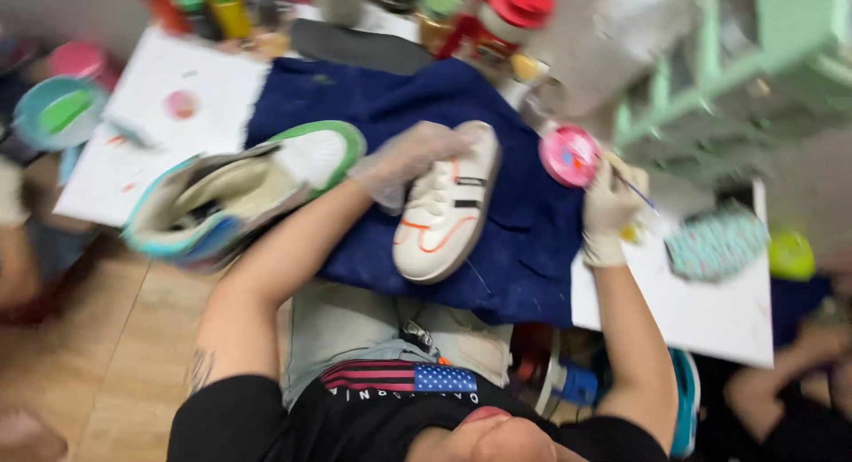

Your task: Painting orange details on a white sneaker using a fine brush.

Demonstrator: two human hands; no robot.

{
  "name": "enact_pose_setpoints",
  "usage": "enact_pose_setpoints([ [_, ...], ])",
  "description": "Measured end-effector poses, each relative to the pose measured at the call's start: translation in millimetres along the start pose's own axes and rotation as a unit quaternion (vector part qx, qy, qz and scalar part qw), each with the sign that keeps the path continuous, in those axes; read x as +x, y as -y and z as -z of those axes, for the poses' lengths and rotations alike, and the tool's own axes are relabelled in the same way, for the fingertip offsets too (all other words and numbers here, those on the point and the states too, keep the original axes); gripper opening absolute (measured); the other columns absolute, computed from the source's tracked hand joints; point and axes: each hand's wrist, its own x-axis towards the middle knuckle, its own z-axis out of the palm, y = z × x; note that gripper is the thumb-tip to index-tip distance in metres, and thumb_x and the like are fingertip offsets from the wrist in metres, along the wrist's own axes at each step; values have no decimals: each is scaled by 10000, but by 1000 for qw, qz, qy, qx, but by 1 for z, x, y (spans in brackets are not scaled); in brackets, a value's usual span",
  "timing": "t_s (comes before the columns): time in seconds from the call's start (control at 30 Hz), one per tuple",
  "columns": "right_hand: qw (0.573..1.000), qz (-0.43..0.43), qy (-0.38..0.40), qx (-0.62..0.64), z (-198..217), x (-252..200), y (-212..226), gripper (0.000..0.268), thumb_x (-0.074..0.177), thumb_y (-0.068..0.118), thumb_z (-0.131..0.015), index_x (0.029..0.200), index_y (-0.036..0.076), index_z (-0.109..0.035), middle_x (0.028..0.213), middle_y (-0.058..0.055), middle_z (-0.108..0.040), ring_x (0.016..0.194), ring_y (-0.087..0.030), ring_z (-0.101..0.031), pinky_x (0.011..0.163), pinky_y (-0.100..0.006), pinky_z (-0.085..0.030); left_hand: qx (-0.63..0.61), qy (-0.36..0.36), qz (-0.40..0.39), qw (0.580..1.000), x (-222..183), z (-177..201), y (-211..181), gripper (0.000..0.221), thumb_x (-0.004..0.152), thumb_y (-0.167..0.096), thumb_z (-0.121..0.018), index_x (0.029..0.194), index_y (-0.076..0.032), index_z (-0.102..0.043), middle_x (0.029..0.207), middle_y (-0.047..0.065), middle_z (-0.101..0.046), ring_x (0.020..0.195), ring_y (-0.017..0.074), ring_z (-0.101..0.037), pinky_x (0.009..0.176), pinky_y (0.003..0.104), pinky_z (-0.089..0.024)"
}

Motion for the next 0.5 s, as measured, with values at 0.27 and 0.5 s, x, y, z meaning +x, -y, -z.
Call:
enact_pose_setpoints([
  [0.27,1000,-17,4,-14,2,7,19,147,858,38,-910,857,78,-768,803,-76,-686,723,-273,-674,698,-341,-537,53,-29,27,998,2,-3,-3,363,774,-537,-855,812,-182,-788,802,33,-732,816,179,-694,735,278,-489],
  [0.5,997,19,49,-62,-5,-10,-11,158,885,79,-900,857,102,-746,812,-39,-640,730,-246,-657,699,-327,-541,20,-37,27,999,-9,-6,-10,387,763,-498,-865,771,-123,-771,749,65,-712,757,198,-669,749,276,-497],
])
